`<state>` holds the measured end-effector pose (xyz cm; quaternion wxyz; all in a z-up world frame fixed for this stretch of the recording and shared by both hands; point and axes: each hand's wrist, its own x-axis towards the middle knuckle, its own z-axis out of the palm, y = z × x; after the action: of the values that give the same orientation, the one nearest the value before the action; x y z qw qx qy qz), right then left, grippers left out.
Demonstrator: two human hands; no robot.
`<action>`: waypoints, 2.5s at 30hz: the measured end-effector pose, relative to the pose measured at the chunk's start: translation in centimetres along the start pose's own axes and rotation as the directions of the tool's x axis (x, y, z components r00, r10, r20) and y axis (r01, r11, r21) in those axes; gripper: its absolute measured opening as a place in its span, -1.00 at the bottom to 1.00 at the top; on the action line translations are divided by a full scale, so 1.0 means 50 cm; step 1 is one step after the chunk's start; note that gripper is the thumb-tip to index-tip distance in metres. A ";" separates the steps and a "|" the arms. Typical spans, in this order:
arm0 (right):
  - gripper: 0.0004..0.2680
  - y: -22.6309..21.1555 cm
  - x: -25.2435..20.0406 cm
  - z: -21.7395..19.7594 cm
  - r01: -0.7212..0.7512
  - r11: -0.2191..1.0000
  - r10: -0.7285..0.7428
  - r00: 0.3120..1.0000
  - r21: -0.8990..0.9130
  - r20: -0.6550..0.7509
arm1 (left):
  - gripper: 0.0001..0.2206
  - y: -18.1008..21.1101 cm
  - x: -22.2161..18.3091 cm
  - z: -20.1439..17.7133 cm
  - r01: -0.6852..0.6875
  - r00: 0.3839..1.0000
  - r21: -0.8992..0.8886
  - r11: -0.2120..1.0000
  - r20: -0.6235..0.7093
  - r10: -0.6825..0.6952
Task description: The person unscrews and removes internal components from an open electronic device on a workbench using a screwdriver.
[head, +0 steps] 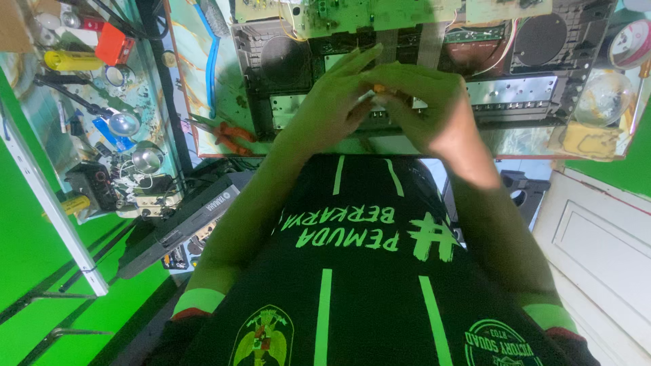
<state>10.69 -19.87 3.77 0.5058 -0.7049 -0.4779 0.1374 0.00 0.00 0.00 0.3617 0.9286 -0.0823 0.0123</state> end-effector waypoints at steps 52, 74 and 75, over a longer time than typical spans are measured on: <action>-0.82 -0.096 0.028 -0.020 -0.106 0.994 0.106 0.994 -0.033 -0.020 | -0.67 0.032 0.012 -0.024 -0.074 0.988 -0.201 0.977 -0.150 0.044; -0.82 -0.081 0.036 -0.029 0.076 0.995 -0.071 0.994 -0.062 0.080 | -0.75 0.026 0.007 -0.030 -0.073 0.983 -0.081 0.994 -0.173 0.058; -0.81 -0.083 0.034 -0.033 0.065 0.996 -0.059 0.994 -0.061 0.093 | -0.78 0.026 0.007 -0.030 -0.098 0.980 -0.060 0.993 -0.181 0.086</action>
<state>10.45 -19.29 8.52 0.4649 -0.6983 -0.5264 0.1383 0.17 0.02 2.02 0.3983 0.9060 -0.0928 0.1092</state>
